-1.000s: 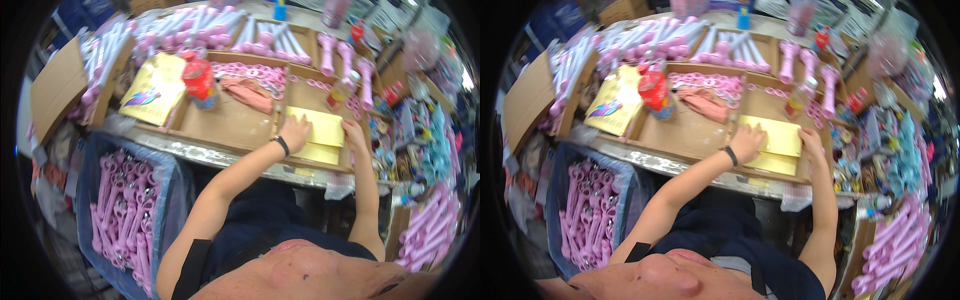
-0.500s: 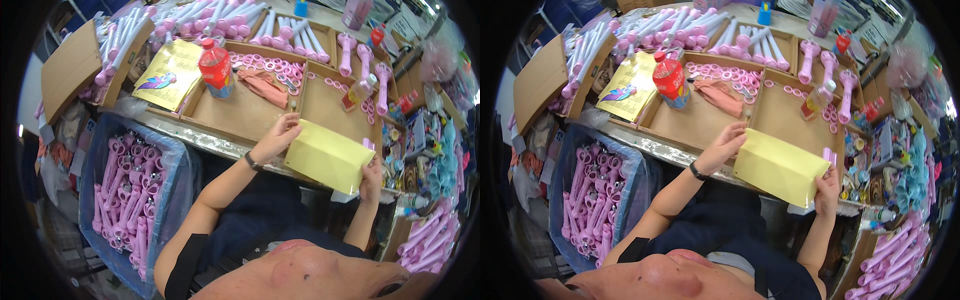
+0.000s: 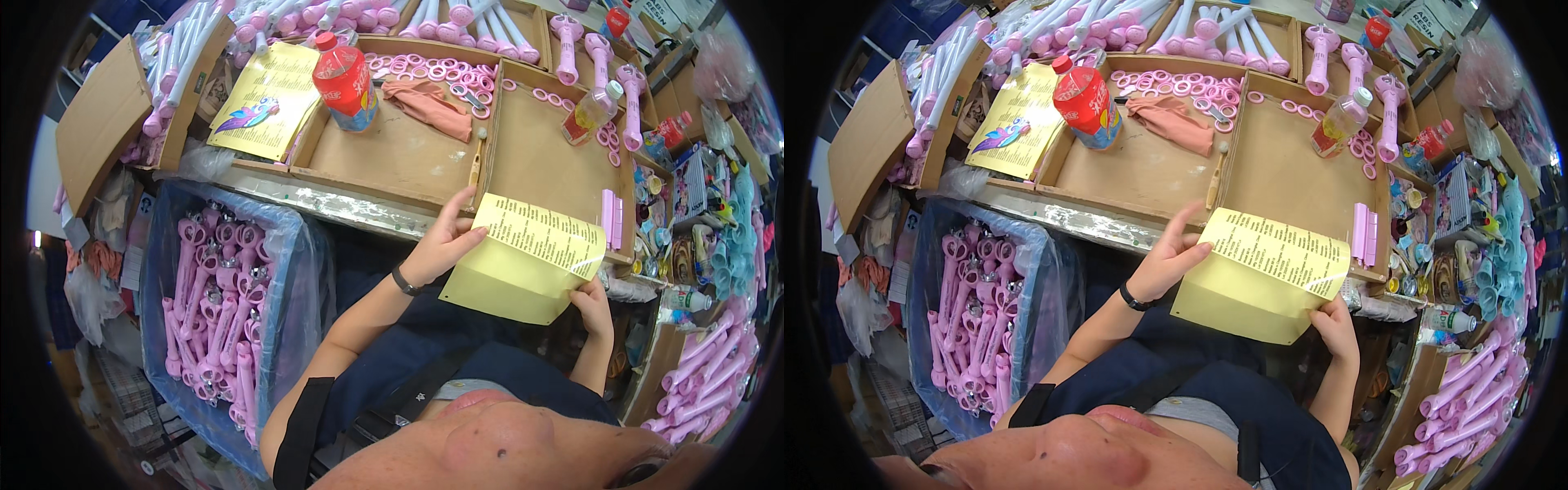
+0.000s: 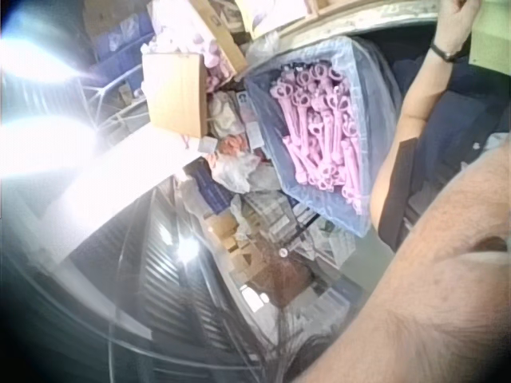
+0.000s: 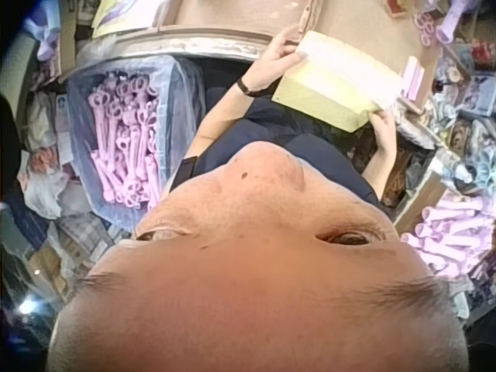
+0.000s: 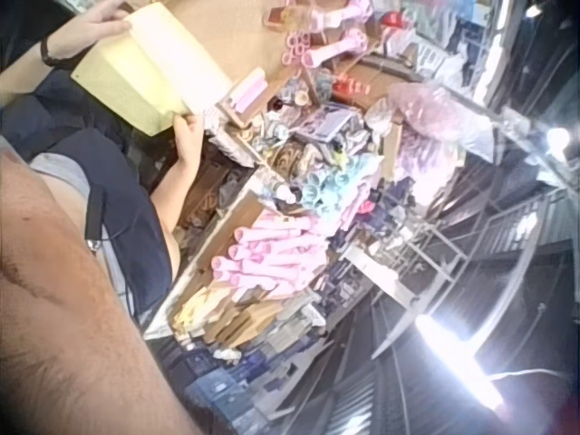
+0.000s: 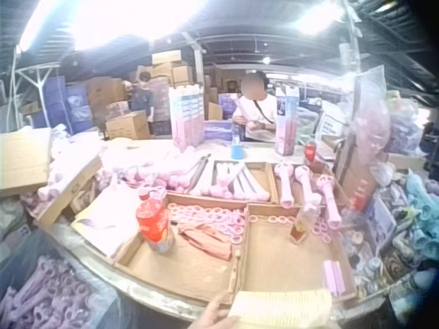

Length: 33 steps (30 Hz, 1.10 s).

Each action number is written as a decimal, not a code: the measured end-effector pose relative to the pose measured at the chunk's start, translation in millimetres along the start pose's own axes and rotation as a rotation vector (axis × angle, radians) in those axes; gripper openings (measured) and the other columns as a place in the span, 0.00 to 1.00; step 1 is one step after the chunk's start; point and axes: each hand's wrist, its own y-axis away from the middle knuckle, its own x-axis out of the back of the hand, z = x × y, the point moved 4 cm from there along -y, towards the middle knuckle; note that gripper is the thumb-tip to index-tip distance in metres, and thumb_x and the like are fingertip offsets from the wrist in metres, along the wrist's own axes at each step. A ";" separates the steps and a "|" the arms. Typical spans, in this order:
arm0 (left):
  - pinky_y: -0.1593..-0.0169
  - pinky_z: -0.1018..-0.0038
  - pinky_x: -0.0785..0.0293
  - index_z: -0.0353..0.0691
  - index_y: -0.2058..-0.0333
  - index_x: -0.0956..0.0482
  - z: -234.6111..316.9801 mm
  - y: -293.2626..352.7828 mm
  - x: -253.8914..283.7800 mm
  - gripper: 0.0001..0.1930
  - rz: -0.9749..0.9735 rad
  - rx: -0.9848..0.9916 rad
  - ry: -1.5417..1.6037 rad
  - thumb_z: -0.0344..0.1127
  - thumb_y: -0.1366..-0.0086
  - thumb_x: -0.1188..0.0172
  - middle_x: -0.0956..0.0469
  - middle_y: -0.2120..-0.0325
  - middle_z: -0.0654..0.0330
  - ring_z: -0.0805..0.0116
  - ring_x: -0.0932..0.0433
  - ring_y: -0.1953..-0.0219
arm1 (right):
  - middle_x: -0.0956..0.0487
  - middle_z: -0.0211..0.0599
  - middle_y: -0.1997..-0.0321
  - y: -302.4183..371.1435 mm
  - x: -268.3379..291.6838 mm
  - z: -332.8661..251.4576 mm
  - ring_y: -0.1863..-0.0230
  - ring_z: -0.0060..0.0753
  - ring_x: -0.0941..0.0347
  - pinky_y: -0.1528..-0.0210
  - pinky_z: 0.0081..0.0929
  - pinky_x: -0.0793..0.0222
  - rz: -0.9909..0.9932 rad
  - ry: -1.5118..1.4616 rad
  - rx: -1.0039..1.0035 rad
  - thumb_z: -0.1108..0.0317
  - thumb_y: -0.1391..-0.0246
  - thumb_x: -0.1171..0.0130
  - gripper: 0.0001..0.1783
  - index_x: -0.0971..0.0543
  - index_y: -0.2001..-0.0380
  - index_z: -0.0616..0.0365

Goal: The person assembles pink plastic wands by inserting small metal pieces into the top, wiping the wand with a cloth, and attaching a pink ring to the handle. The person repeats this process for multiple wands.

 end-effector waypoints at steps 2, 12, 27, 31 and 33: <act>0.50 0.77 0.32 0.38 0.37 0.47 -4.3 -3.4 -1.9 0.27 -0.084 0.038 0.020 0.27 0.33 0.51 0.26 0.54 0.57 0.76 0.28 0.54 | 0.33 0.37 0.41 1.5 -2.0 -5.9 0.41 0.29 0.36 0.41 0.26 0.42 -0.012 -0.051 0.015 0.76 0.56 0.45 0.38 0.43 0.38 0.65; 0.54 0.83 0.32 0.37 0.44 0.33 5.1 0.9 -9.5 0.20 -0.097 -0.127 -0.334 0.22 0.35 0.50 0.27 0.55 0.63 0.81 0.28 0.57 | 0.34 0.48 0.41 -5.0 -17.6 -42.4 0.42 0.37 0.34 0.40 0.31 0.40 0.226 -0.196 0.371 0.79 0.53 0.43 0.44 0.51 0.34 0.57; 0.51 0.81 0.33 0.34 0.45 0.34 58.8 8.0 17.9 0.21 0.070 -0.271 -0.146 0.18 0.38 0.49 0.27 0.52 0.58 0.76 0.28 0.52 | 0.34 0.41 0.39 -44.4 -53.9 -90.4 0.39 0.29 0.39 0.38 0.25 0.44 0.076 -0.020 0.484 0.79 0.52 0.40 0.35 0.39 0.40 0.66; 0.49 0.78 0.32 0.34 0.45 0.34 57.3 4.1 21.1 0.23 0.052 -0.194 -0.098 0.18 0.40 0.46 0.29 0.50 0.57 0.74 0.29 0.50 | 0.33 0.40 0.40 -41.3 -57.3 -89.4 0.38 0.31 0.40 0.36 0.27 0.48 0.041 0.158 0.491 0.78 0.52 0.40 0.32 0.35 0.42 0.66; 0.48 0.78 0.32 0.35 0.46 0.32 56.7 3.2 23.4 0.22 0.082 -0.202 -0.183 0.18 0.41 0.45 0.29 0.50 0.58 0.74 0.30 0.49 | 0.32 0.39 0.41 -39.6 -60.3 -89.9 0.39 0.30 0.38 0.38 0.26 0.46 0.015 0.292 0.547 0.78 0.51 0.40 0.28 0.32 0.44 0.65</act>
